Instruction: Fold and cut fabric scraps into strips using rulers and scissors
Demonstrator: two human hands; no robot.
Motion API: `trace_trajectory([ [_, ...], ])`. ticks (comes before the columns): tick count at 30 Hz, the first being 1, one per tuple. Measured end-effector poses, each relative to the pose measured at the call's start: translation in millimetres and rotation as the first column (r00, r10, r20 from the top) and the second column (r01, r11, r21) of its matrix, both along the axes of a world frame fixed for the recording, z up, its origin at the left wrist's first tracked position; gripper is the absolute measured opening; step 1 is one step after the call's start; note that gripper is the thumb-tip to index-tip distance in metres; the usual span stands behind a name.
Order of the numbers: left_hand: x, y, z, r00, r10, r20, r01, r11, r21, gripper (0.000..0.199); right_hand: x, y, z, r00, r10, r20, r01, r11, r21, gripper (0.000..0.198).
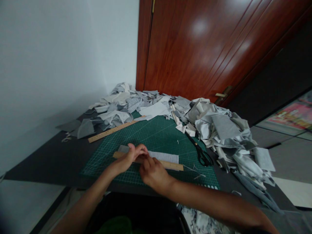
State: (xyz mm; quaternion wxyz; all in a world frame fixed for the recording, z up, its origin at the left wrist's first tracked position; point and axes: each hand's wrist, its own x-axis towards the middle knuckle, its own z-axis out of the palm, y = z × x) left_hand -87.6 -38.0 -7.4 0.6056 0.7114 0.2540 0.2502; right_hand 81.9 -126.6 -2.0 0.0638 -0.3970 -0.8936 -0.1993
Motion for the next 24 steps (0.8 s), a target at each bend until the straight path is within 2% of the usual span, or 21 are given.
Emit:
trace_trajectory([
  [2, 0, -2, 1.4, 1.000, 0.000, -0.009, 0.000, 1.000, 0.022, 0.100, 15, -6, 0, 0.998, -0.028, -0.059, 0.023, 0.997, -0.078, 0.013],
  [4, 1, -4, 3.2, 0.999, 0.029, -0.033, -0.027, 0.998, 0.058, 0.098, 30, -11, -3, 0.975, -0.054, -0.214, 0.013, 0.982, -0.187, 0.018],
  [6, 3, -5, 4.6, 0.996, 0.060, -0.071, -0.051, 0.992, 0.118, 0.089, 44, -14, -7, 0.905, -0.123, -0.408, 0.019, 0.968, -0.250, 0.022],
  [9, 7, -8, 6.4, 0.988, 0.063, -0.144, -0.031, 0.976, 0.217, 0.061, 56, -19, -15, 0.737, -0.255, -0.626, 0.094, 0.956, -0.279, 0.017],
  [11, 11, -9, 7.7, 0.985, 0.042, -0.168, 0.007, 0.959, 0.284, 0.048, 59, -22, -19, 0.655, -0.311, -0.688, 0.116, 0.942, -0.315, 0.016],
  [13, 14, -11, 8.9, 0.983, 0.038, -0.179, 0.030, 0.931, 0.363, 0.043, 59, -24, -22, 0.629, -0.335, -0.702, 0.114, 0.932, -0.343, 0.017],
  [17, 21, -22, 9.3, 0.965, 0.156, -0.211, -0.026, 0.856, 0.517, 0.040, 58, -25, -25, 0.622, -0.339, -0.706, 0.132, 0.934, -0.332, 0.019],
  [19, 26, -36, 6.5, 0.942, 0.245, -0.229, -0.058, 0.792, 0.607, 0.037, 57, -25, -27, 0.599, -0.341, -0.725, 0.151, 0.937, -0.316, 0.019],
  [21, 33, -55, 0.5, 0.902, 0.359, -0.241, -0.091, 0.702, 0.706, 0.022, 56, -24, -29, 0.567, -0.350, -0.746, 0.158, 0.935, -0.318, 0.018],
  [22, 37, -65, -3.6, 0.872, 0.408, -0.270, -0.081, 0.664, 0.744, 0.026, 56, -23, -29, 0.550, -0.357, -0.755, 0.149, 0.931, -0.332, 0.017],
  [24, 45, -82, -12.6, 0.808, 0.495, -0.319, -0.066, 0.614, 0.786, 0.056, 55, -20, -29, 0.510, -0.374, -0.774, 0.117, 0.922, -0.368, 0.016],
])
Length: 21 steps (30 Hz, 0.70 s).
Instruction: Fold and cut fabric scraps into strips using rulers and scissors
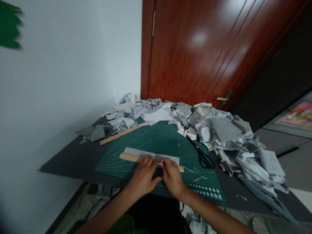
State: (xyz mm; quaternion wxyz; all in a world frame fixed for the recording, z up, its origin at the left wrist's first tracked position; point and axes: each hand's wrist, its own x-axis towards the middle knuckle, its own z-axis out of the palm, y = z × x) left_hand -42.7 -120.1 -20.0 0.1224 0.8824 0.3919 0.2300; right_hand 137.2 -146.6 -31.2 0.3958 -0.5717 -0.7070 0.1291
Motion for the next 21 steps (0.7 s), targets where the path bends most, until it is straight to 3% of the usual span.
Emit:
trace_trajectory([
  [2, 6, -12, -8.0, 0.999, 0.040, -0.031, -0.039, 0.999, 0.019, 0.092, 1, 4, 1, 0.997, 0.005, -0.074, -0.008, 0.999, -0.037, 0.016],
  [4, 10, -17, -12.9, 0.998, 0.050, -0.027, -0.049, 0.998, 0.038, 0.115, 1, 8, 3, 0.990, -0.001, -0.141, -0.009, 0.998, -0.068, 0.016],
  [8, 10, -21, -17.1, 0.998, 0.063, 0.000, -0.063, 0.996, 0.070, 0.129, -3, 14, 15, 0.980, 0.048, -0.194, -0.063, 0.995, -0.073, 0.018],
  [13, 15, -25, -26.7, 0.996, 0.055, 0.071, -0.059, 0.997, 0.047, 0.148, -31, 27, 44, 0.939, 0.290, -0.184, -0.299, 0.954, -0.026, 0.012],
  [15, 19, -27, -29.8, 0.993, 0.063, 0.105, -0.065, 0.998, 0.020, 0.147, -44, 37, 53, 0.904, 0.415, -0.099, -0.419, 0.908, -0.013, 0.016],
  [18, 23, -30, -32.1, 0.987, 0.052, 0.153, -0.048, 0.998, -0.034, 0.130, -61, 55, 61, 0.850, 0.510, 0.134, -0.508, 0.860, -0.053, 0.025],
  [21, 25, -31, -35.0, 0.983, 0.055, 0.173, -0.040, 0.995, -0.090, 0.121, -70, 67, 66, 0.672, 0.540, 0.507, -0.546, 0.823, -0.153, 0.025],
])
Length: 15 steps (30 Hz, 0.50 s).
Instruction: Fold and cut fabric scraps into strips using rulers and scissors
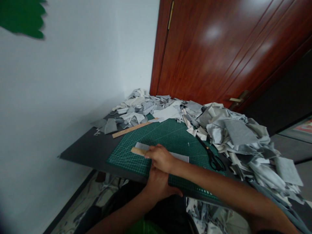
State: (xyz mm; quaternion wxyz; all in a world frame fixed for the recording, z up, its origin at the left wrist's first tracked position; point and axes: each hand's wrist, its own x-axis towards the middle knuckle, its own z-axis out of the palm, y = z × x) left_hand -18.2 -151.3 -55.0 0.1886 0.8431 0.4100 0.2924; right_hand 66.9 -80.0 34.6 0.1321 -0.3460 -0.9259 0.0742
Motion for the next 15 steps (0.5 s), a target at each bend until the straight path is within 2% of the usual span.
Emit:
trace_trajectory([
  [2, 1, -1, -3.6, 1.000, 0.018, 0.003, -0.018, 0.999, -0.030, 0.126, -4, 2, 4, 0.973, 0.062, 0.223, -0.079, 0.994, 0.070, 0.017],
  [4, 2, -1, -8.3, 1.000, 0.020, -0.002, -0.020, 0.999, -0.044, 0.129, -6, 0, 7, 0.937, 0.089, 0.338, -0.131, 0.986, 0.102, 0.010],
  [10, 6, -3, -21.0, 0.999, 0.014, 0.037, -0.014, 1.000, -0.001, 0.128, -12, -8, 14, 0.874, 0.082, 0.478, -0.183, 0.969, 0.167, 0.015],
  [15, 8, -5, -20.3, 0.996, 0.067, 0.052, -0.068, 0.997, 0.027, 0.131, -14, -6, 18, 0.821, 0.149, 0.551, -0.277, 0.948, 0.157, 0.015],
])
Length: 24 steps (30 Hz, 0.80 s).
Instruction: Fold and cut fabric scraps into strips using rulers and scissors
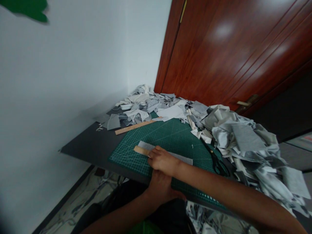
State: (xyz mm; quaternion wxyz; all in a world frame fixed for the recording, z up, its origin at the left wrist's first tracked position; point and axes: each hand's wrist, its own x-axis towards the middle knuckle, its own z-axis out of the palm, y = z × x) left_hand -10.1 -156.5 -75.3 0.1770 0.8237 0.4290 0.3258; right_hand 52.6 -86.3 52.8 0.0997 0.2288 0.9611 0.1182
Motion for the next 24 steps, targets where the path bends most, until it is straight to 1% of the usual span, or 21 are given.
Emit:
trace_trajectory([
  [2, 1, -1, 0.3, 1.000, 0.019, -0.003, -0.019, 1.000, -0.022, 0.130, 0, 2, -1, 0.999, 0.039, 0.012, -0.039, 0.999, -0.003, 0.015],
  [6, 2, -1, -2.5, 1.000, 0.007, -0.020, -0.008, 0.999, -0.043, 0.135, 0, 5, -7, 0.997, 0.074, -0.014, -0.073, 0.997, 0.026, 0.012],
  [12, 3, -2, -6.5, 0.999, 0.038, -0.032, -0.038, 0.999, 0.002, 0.147, -1, 7, -12, 0.991, 0.136, -0.001, -0.135, 0.986, 0.094, 0.014],
  [17, 1, -3, -0.1, 0.998, 0.023, -0.057, -0.025, 0.999, -0.036, 0.141, -2, 8, -10, 0.990, 0.143, -0.001, -0.142, 0.985, 0.099, 0.015],
  [20, 0, -2, 4.1, 0.997, 0.028, -0.069, -0.031, 0.999, -0.042, 0.142, -3, 9, -10, 0.991, 0.137, 0.008, -0.137, 0.986, 0.097, 0.016],
  [24, 1, -2, 3.2, 0.997, 0.034, -0.069, -0.038, 0.998, -0.052, 0.143, -4, 11, -11, 0.989, 0.149, 0.008, -0.149, 0.985, 0.089, 0.016],
])
